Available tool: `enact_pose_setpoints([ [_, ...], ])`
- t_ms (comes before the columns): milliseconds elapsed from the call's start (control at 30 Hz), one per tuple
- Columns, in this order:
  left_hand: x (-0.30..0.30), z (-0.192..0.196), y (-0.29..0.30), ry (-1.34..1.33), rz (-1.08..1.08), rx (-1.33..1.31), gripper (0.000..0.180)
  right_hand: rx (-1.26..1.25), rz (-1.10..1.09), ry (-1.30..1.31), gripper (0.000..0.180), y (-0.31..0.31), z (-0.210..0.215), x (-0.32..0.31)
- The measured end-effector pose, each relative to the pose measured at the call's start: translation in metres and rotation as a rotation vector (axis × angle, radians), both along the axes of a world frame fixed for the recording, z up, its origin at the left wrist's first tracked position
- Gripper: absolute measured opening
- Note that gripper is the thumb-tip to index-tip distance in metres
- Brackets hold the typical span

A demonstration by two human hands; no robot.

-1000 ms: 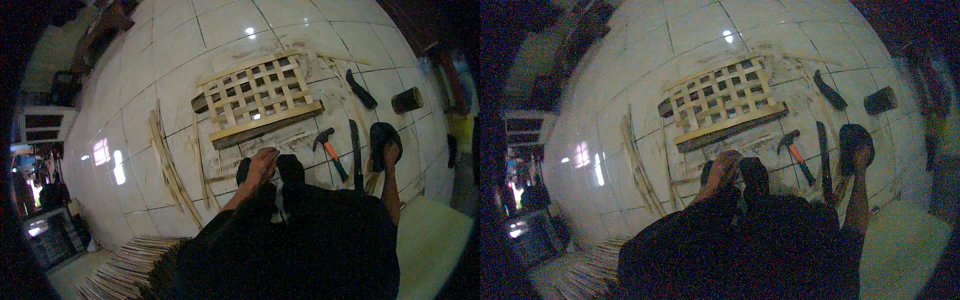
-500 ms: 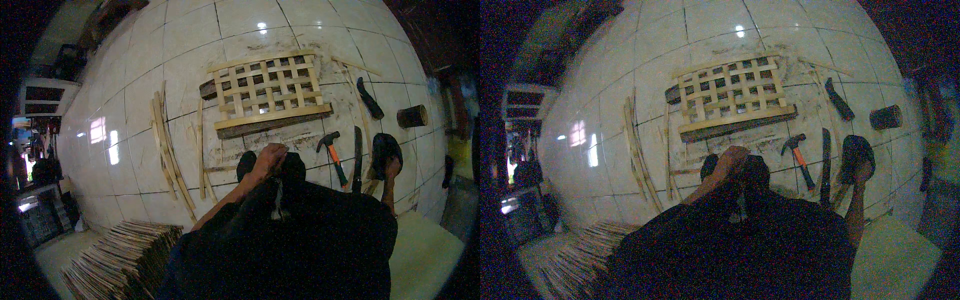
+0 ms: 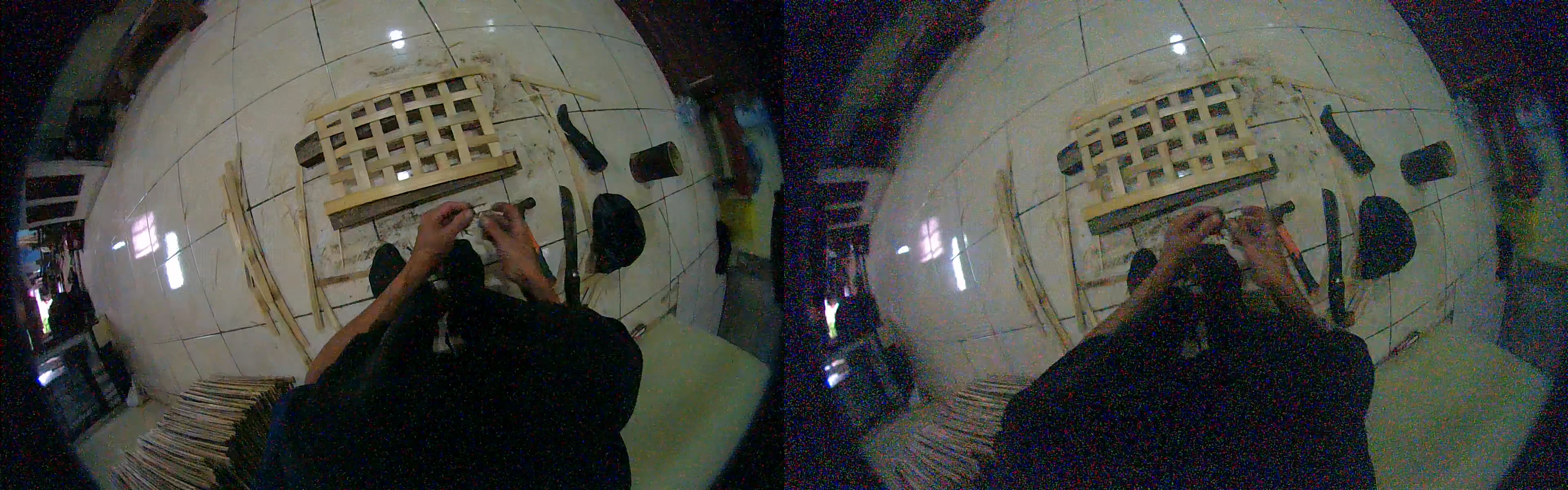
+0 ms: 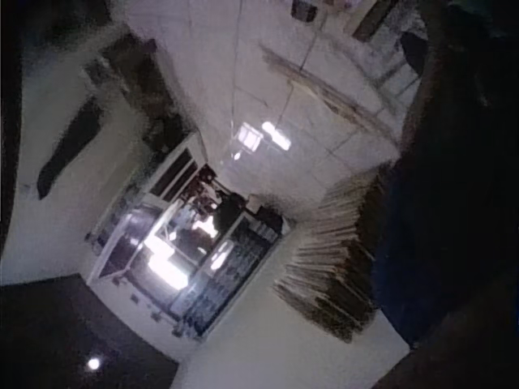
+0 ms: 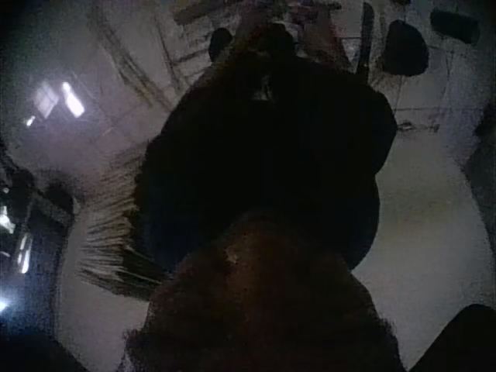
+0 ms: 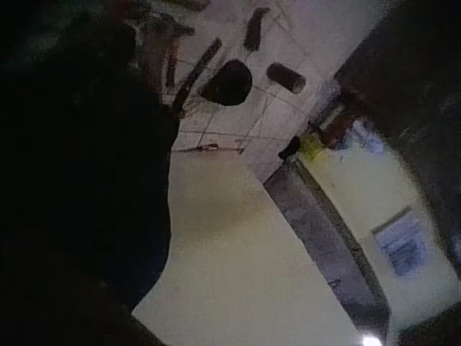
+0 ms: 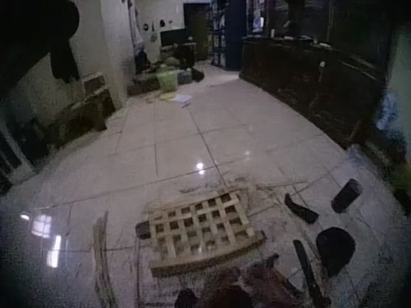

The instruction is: The person assembles a rectangular wooden lattice by inserting thin wooden strips into a frame and tapping them into place with a hammer. The person repeatedly adjusts the strips and uses the hammer to secure them, then stacks the completed lattice with others.

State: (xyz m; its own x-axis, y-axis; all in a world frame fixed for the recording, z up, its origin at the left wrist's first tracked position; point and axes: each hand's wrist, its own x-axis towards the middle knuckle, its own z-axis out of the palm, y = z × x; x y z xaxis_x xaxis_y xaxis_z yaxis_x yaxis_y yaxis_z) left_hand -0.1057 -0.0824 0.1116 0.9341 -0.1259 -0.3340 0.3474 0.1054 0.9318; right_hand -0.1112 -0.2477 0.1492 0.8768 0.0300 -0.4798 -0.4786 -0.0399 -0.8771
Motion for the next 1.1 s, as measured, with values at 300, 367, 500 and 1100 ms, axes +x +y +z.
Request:
enact_pose_setpoints([
  [300,-0.018,0.010,0.022,0.013,0.246,-0.082,0.016,0.388,-0.086,0.185,0.043,0.045,-0.019,0.004],
  [367,-0.018,0.015,0.033,-0.061,0.250,0.193,0.014,-0.137,0.173,-0.118,0.039,0.029,-0.021,0.005],
  [500,0.000,0.022,0.073,-0.323,0.430,0.421,0.010,-0.839,0.287,-0.537,0.035,-0.060,-0.062,-0.024],
  [1100,0.022,-0.040,0.098,-0.723,0.428,0.909,0.011,-0.883,0.249,-0.193,0.030,-0.064,-0.008,-0.050],
])
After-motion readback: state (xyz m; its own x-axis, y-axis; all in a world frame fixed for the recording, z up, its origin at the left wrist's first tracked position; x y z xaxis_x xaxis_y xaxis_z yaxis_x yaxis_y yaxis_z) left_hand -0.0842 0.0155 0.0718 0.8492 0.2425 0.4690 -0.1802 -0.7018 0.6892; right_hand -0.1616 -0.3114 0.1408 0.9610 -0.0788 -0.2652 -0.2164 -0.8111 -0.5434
